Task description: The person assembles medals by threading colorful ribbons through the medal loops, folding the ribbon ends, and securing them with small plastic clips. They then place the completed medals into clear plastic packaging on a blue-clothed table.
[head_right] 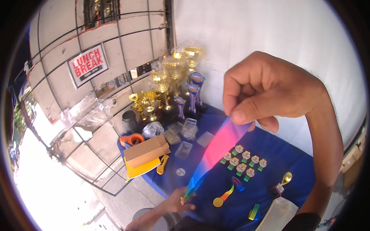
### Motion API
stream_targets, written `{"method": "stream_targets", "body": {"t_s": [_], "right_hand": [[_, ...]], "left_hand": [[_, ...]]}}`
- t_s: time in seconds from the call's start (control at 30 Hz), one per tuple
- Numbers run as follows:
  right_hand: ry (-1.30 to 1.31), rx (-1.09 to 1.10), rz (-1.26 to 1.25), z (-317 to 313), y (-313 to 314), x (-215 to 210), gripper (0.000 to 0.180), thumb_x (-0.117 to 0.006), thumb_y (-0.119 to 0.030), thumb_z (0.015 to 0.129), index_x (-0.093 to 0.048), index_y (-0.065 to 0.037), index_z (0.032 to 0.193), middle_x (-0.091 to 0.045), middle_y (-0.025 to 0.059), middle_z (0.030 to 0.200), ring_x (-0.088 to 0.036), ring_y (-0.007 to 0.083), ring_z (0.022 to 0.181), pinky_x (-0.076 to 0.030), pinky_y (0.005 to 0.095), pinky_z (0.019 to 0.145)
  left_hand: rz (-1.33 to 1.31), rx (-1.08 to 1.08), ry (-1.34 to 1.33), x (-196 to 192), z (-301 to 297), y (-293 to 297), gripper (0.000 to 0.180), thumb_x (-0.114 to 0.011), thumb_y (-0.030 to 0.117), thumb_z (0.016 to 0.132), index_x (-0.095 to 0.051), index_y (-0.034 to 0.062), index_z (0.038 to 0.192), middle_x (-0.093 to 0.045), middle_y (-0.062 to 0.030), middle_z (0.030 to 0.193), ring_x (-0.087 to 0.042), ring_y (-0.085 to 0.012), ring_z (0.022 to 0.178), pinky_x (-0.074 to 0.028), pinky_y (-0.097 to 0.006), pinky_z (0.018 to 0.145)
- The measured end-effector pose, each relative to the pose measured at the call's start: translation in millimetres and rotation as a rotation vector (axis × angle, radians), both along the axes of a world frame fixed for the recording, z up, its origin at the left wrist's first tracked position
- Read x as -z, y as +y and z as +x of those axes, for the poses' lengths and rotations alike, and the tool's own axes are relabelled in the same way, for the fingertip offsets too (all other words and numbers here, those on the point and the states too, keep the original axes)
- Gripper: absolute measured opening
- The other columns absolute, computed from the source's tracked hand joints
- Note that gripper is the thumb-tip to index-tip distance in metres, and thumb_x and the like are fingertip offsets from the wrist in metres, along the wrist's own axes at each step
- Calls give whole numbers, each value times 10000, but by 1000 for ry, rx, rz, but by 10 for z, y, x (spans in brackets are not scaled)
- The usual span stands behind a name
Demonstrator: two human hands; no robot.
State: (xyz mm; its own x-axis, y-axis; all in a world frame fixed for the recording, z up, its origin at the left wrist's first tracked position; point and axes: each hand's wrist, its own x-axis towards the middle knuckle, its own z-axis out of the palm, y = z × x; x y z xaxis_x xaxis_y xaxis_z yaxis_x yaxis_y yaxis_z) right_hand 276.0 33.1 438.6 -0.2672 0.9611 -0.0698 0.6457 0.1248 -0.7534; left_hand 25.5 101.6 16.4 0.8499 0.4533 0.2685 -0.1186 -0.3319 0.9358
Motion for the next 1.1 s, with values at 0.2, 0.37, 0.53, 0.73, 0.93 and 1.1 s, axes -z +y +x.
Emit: {"method": "stream_targets", "body": {"t_s": [0.2, 0.37, 0.53, 0.73, 0.93, 1.1], "right_hand": [[18, -45, 170, 181, -13, 58, 152, -779, -25, 826, -677, 66, 893, -654, 93, 626, -550, 86, 396, -417, 213, 361], [-64, 67, 364, 953, -180, 234, 238, -807, -78, 753, -715, 34, 943, -617, 34, 561, -443, 35, 357, -316, 205, 356], [279, 83, 576, 1402, -304, 1194, 253, -789, -103, 772, -672, 13, 964, -681, 83, 674, -454, 27, 417, -365, 209, 409], [419, 170, 497, 976, -110, 2018, 487, -846, -454, 826, -684, -36, 1016, -718, 103, 1012, -606, 80, 696, -490, 222, 610], [907, -11, 475, 502, 416, 2473, 528, -808, -325, 891, -670, 11, 1274, -646, 172, 1373, -621, 265, 1274, -454, 438, 1117], [1098, -158, 408, 471, 477, 2561, 231, -724, -81, 931, -679, 35, 1125, -725, 162, 1067, -722, 278, 1041, -555, 460, 990]], "left_hand": [[-204, 170, -187, -1161, 541, -67, 237, -787, 61, 892, -593, 27, 1023, -593, -9, 857, -559, -89, 794, -442, -297, 722], [68, 88, -329, -2137, 348, 317, 170, -712, 20, 930, -583, 21, 1041, -586, -3, 884, -551, -78, 847, -457, -280, 783], [54, 102, -409, -2722, 546, 406, 193, -526, 164, 1068, -532, -5, 1161, -585, -52, 968, -583, -133, 893, -491, -323, 831], [86, 8, -447, -2983, 978, 383, 257, -429, 215, 1107, -516, -15, 1181, -569, -91, 954, -601, -164, 911, -503, -346, 847], [64, 28, -497, -2974, 1241, 457, 422, -408, 368, 1122, -510, -4, 1293, -655, -148, 1108, -701, -248, 984, -572, -381, 847], [-155, 210, -620, -2942, 1385, 641, 503, -373, 393, 1128, -443, 31, 1471, -628, -154, 1192, -695, -283, 1023, -569, -519, 1013]]}}
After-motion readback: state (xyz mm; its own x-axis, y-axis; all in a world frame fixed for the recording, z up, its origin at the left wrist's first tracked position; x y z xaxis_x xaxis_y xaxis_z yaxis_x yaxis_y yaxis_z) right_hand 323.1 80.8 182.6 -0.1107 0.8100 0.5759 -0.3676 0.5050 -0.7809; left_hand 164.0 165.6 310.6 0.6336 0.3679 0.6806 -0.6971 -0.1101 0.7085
